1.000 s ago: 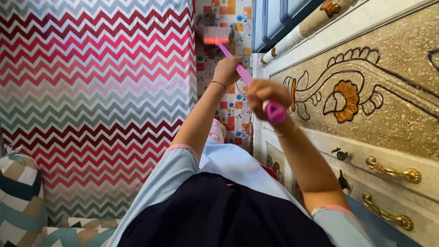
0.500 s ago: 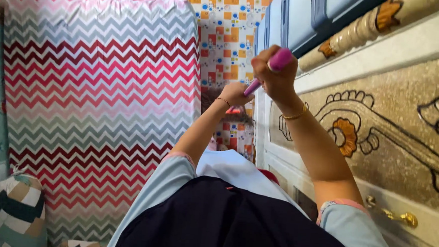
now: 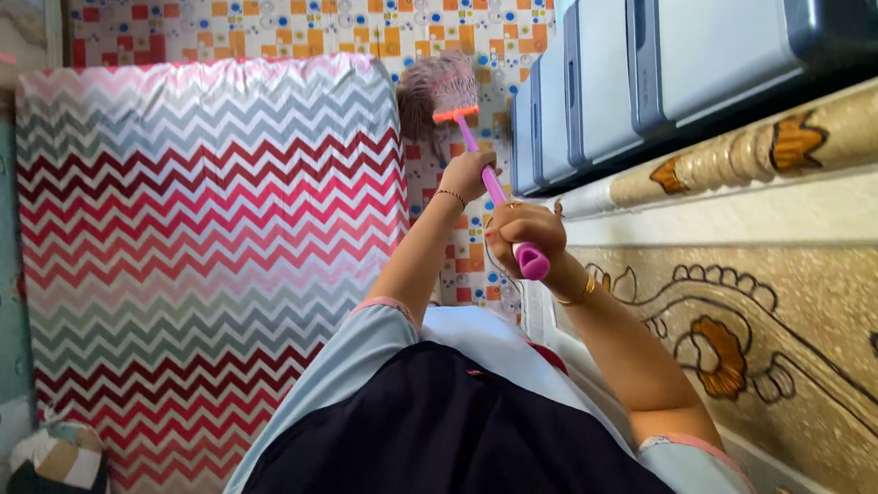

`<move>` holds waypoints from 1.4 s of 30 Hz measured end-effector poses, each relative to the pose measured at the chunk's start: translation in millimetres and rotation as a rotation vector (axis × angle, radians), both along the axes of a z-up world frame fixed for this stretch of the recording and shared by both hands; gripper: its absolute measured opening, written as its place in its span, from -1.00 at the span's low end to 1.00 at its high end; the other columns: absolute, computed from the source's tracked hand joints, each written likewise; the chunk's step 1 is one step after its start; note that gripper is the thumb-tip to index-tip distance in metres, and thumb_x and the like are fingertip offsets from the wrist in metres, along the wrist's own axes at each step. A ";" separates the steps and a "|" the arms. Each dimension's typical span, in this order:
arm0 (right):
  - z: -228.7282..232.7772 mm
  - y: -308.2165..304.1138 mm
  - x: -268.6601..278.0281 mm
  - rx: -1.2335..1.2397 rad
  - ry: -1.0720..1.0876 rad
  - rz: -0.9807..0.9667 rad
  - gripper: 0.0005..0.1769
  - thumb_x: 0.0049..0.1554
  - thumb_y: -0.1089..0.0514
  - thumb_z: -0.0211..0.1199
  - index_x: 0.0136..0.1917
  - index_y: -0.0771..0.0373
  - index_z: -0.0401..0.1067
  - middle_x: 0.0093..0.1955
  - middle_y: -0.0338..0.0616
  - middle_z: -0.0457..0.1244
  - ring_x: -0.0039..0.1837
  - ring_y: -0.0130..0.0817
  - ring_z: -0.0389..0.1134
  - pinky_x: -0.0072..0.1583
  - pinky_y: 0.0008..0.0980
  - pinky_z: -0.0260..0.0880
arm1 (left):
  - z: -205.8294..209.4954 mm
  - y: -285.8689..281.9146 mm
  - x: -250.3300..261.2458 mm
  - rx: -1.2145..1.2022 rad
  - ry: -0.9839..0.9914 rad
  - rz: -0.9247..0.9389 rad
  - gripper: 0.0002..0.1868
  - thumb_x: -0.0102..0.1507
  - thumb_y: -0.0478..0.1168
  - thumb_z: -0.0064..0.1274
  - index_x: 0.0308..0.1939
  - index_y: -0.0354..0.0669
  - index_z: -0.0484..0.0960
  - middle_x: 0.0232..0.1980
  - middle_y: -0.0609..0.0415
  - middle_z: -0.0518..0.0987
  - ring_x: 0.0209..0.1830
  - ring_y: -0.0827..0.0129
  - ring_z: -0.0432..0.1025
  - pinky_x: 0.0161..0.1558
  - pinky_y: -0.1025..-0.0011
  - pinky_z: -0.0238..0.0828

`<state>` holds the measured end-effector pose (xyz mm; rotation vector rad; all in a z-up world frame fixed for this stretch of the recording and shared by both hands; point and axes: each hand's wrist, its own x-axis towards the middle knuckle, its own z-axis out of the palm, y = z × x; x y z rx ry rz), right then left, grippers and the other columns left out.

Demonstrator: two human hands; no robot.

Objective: The person sweeps a patterned bedroom floor using a pink-handled broom. They move the broom back and forth across the floor, working around a bed and a chest of drawers.

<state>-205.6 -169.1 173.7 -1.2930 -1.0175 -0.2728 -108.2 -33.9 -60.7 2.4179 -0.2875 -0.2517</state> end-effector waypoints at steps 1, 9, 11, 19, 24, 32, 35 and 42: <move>-13.0 4.5 12.7 0.108 0.006 0.095 -0.63 0.06 0.44 0.34 -0.47 0.20 0.31 -0.50 -0.13 0.18 -0.47 -0.27 0.14 -0.36 -0.37 0.19 | 0.4 3.4 5.9 0.042 0.000 -0.006 -0.84 0.20 0.06 0.05 -0.27 0.17 0.56 -0.24 0.02 0.66 -0.14 -0.07 0.60 -0.06 0.02 0.56; 27.1 20.2 63.8 0.122 0.146 -0.002 -0.64 0.03 0.53 0.30 -0.43 0.24 0.26 -0.46 -0.13 0.15 -0.42 -0.31 0.13 -0.32 -0.39 0.21 | 6.9 2.2 7.8 0.261 0.021 -0.168 -0.77 0.08 -0.02 0.05 -0.21 0.19 0.67 -0.22 0.10 0.70 -0.14 0.07 0.63 -0.06 0.13 0.62; 39.9 19.7 88.0 0.159 0.202 0.073 -0.61 0.07 0.54 0.27 -0.42 0.21 0.24 -0.50 -0.23 0.13 -0.46 -0.48 0.16 -0.37 -0.48 0.15 | 31.2 3.4 6.3 0.146 -0.008 -0.166 -0.77 0.14 0.03 0.03 -0.24 0.11 0.68 -0.22 -0.03 0.70 -0.16 -0.05 0.62 -0.07 0.01 0.58; 5.6 49.4 134.1 0.227 0.046 0.224 -0.67 0.01 0.45 0.34 -0.46 0.23 0.30 -0.54 -0.17 0.16 -0.53 -0.40 0.10 -0.44 -0.43 0.11 | -25.1 39.7 99.3 0.346 -0.085 -0.056 -0.76 0.14 0.02 0.05 -0.11 0.41 0.65 -0.12 0.23 0.68 -0.10 0.13 0.63 -0.02 0.17 0.60; -12.9 47.5 169.7 0.068 0.066 0.133 -0.57 0.02 0.51 0.32 -0.53 0.21 0.25 -0.53 -0.13 0.13 -0.51 -0.28 0.06 -0.41 -0.36 0.11 | -46.3 56.9 170.5 0.330 0.021 0.117 -0.74 0.25 -0.05 -0.04 -0.01 0.48 0.55 -0.02 0.26 0.66 -0.09 0.12 0.63 -0.02 0.17 0.61; 35.9 31.5 319.6 -0.178 0.200 0.222 -0.60 0.03 0.43 0.30 -0.52 0.18 0.23 -0.57 -0.17 0.08 -0.54 -0.23 0.06 -0.44 -0.32 0.05 | 26.7 19.5 297.2 -0.152 -0.053 -0.038 -0.84 0.22 -0.04 0.20 -0.19 0.09 0.62 -0.16 -0.04 0.69 -0.05 -0.11 0.60 0.08 -0.01 0.53; 62.3 51.5 368.1 -0.191 0.106 0.304 -0.67 0.01 0.42 0.27 -0.46 0.18 0.26 -0.55 -0.15 0.08 -0.52 -0.18 0.08 -0.41 -0.27 0.12 | 9.2 -3.7 340.4 0.248 -0.064 -0.021 -0.77 0.31 -0.08 -0.08 -0.05 0.53 0.56 -0.09 0.32 0.68 -0.12 0.21 0.64 -0.04 0.18 0.61; 62.7 74.7 439.7 -0.221 0.063 0.428 -0.60 0.07 0.37 0.33 -0.48 0.18 0.23 -0.52 -0.09 0.10 -0.53 -0.05 0.08 -0.42 -0.15 0.13 | 8.4 40.6 382.8 0.196 -0.143 0.149 -0.75 0.30 -0.10 -0.07 -0.13 0.56 0.62 -0.06 0.45 0.69 -0.11 0.34 0.65 -0.04 0.23 0.61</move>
